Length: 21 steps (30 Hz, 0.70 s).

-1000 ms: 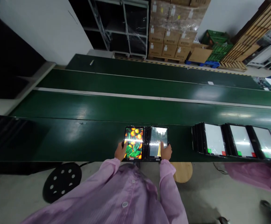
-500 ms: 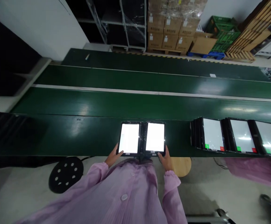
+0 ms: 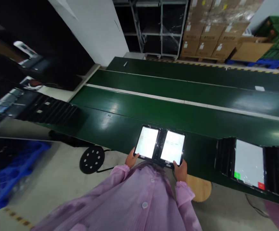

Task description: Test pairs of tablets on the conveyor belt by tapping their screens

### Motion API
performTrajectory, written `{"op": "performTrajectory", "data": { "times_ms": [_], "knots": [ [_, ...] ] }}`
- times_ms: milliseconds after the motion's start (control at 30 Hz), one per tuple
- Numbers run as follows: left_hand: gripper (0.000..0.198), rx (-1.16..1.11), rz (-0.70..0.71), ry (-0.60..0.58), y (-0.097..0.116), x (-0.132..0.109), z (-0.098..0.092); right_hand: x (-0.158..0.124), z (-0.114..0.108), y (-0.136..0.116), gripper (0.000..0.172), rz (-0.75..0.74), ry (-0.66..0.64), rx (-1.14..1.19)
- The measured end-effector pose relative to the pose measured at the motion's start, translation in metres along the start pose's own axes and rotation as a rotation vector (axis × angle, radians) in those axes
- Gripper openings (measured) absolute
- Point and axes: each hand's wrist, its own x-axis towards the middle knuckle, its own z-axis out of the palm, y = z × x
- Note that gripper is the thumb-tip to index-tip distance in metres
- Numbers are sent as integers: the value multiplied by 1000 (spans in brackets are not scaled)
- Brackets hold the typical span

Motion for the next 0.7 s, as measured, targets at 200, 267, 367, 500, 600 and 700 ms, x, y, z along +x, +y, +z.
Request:
{"op": "performTrajectory", "data": {
  "times_ms": [200,267,367,500,600,700],
  "knots": [
    [54,190,-30,98,0,5,12,11,-5,-25,64,162,-76,-354],
    [51,261,-67,115,4,8,15,13,-6,-30,61,162,-90,-419],
    [49,295,-99,128,12,11,18,13,-6,-34,57,133,-76,-427],
    [47,319,-136,139,21,12,20,9,-3,-34,52,98,-30,-371],
    [47,335,-153,136,23,13,21,7,-2,-33,52,92,-22,-356],
    [46,343,-149,119,23,15,20,6,-3,-33,52,92,-18,-341]
  ]
}}
